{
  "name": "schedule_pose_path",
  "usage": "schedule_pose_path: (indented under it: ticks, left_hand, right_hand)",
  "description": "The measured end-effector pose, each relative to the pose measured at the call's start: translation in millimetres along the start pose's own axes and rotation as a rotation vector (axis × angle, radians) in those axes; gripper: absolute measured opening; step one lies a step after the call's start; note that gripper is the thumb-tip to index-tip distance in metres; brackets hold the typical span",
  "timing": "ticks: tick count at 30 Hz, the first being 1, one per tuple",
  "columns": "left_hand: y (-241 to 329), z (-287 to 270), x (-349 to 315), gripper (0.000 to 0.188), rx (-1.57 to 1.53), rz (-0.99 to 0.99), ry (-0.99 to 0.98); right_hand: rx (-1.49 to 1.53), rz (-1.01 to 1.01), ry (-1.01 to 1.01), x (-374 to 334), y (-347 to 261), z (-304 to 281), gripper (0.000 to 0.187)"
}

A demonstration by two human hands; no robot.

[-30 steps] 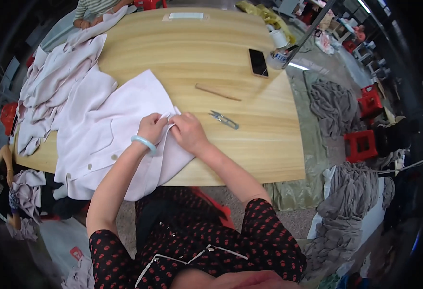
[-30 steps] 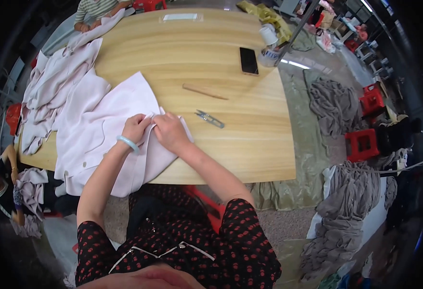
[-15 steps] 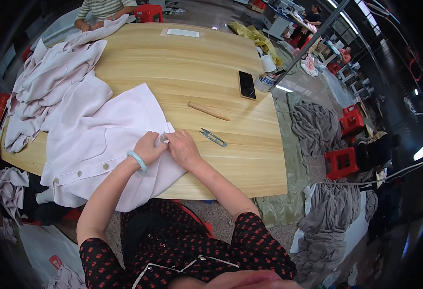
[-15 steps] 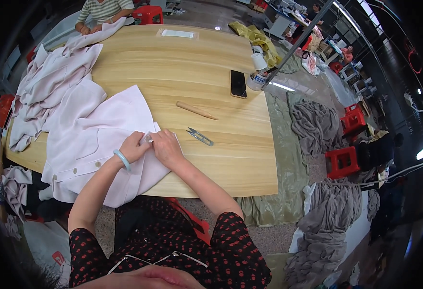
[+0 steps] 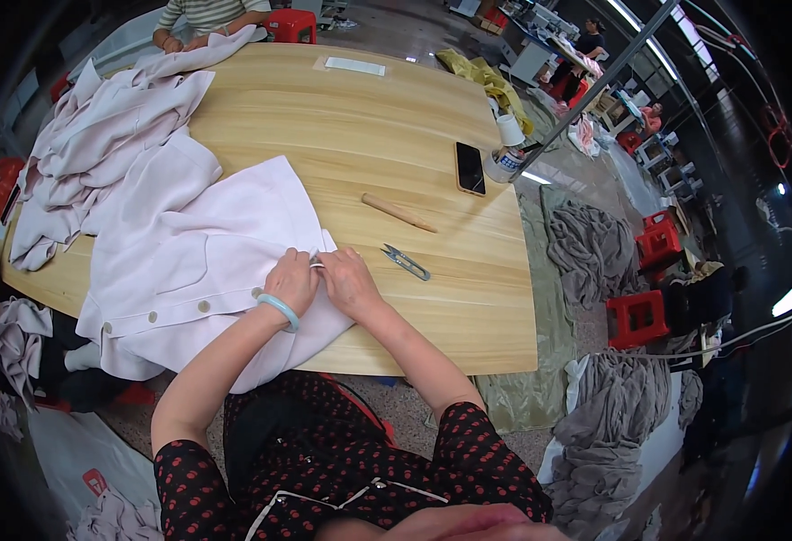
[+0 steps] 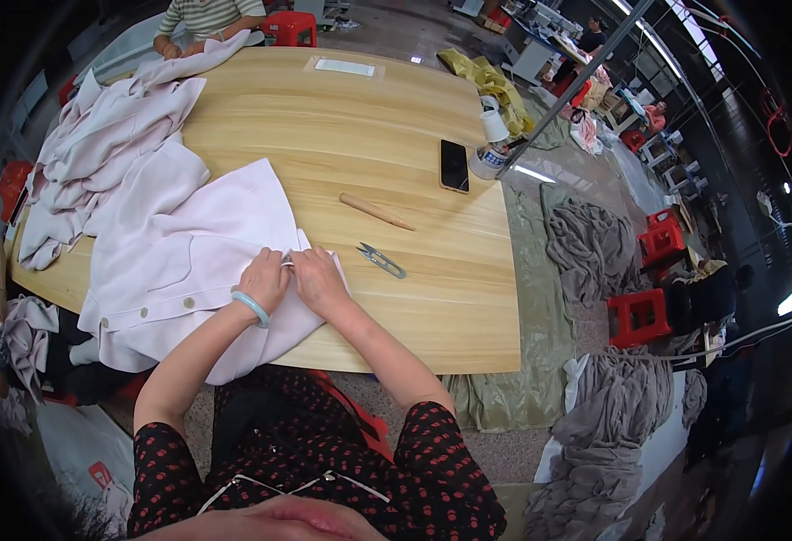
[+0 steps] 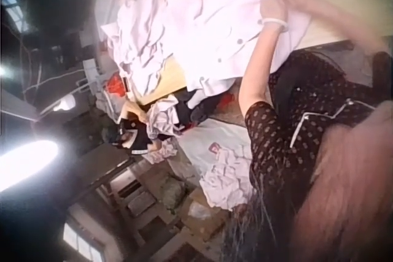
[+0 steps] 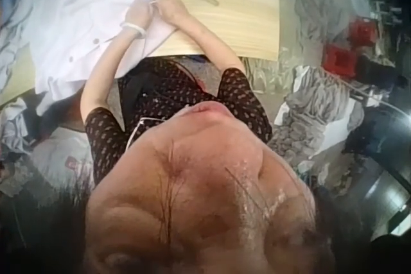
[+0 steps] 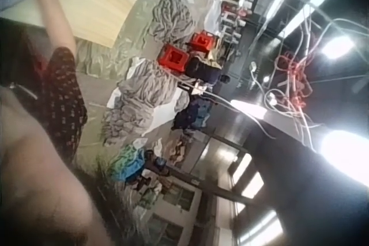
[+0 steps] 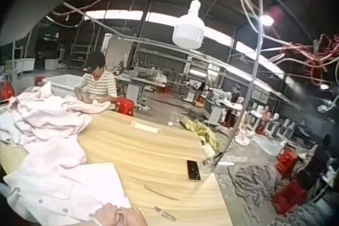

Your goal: Unfolding, inspecting, and folding white garments on a workbench.

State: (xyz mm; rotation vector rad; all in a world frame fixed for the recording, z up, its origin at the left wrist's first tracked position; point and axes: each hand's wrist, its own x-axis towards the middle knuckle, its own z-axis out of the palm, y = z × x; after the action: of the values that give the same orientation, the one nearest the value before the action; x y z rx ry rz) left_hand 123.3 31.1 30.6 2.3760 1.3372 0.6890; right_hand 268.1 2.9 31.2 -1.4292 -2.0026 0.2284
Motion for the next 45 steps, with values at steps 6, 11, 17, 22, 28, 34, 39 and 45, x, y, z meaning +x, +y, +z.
schedule_pose_path:
  ticks: [6,11,17,22,28,34,39,45]
  left_hand:
    - [0,3,-16,0.012,0.083,0.001,0.001]
    - [-9,14,-11,0.01,0.093,0.046,0.094]
    - [-8,20,4,0.007,0.074,-0.014,0.095]
    - [-9,20,-1,0.007,0.069,-0.036,0.065]
    - [-10,19,-5,0.008,0.101,-0.018,0.034]
    - [-14,15,-2,0.006,0.081,0.045,0.049]
    - [-20,11,4,0.01,0.042,0.096,-0.011]
    - [-23,9,7,0.011,-0.011,0.077,-0.046]
  right_hand:
    - [-0.001,-0.014,0.046,-14,-3,16,0.015]
    - [-0.025,-0.018,0.054,-7,-1,18,0.02]
    - [0.028,-0.039,0.08,2,15,16,0.019]
    - [0.1,-0.013,0.108,-3,22,27,0.02]
    - [0.149,0.046,0.078,-7,24,26,0.019]
    - [0.196,0.029,0.082,-5,28,23,0.018]
    - [0.206,0.018,0.076,-2,28,18,0.017]
    - [0.276,0.017,0.061,0,32,15,0.016]
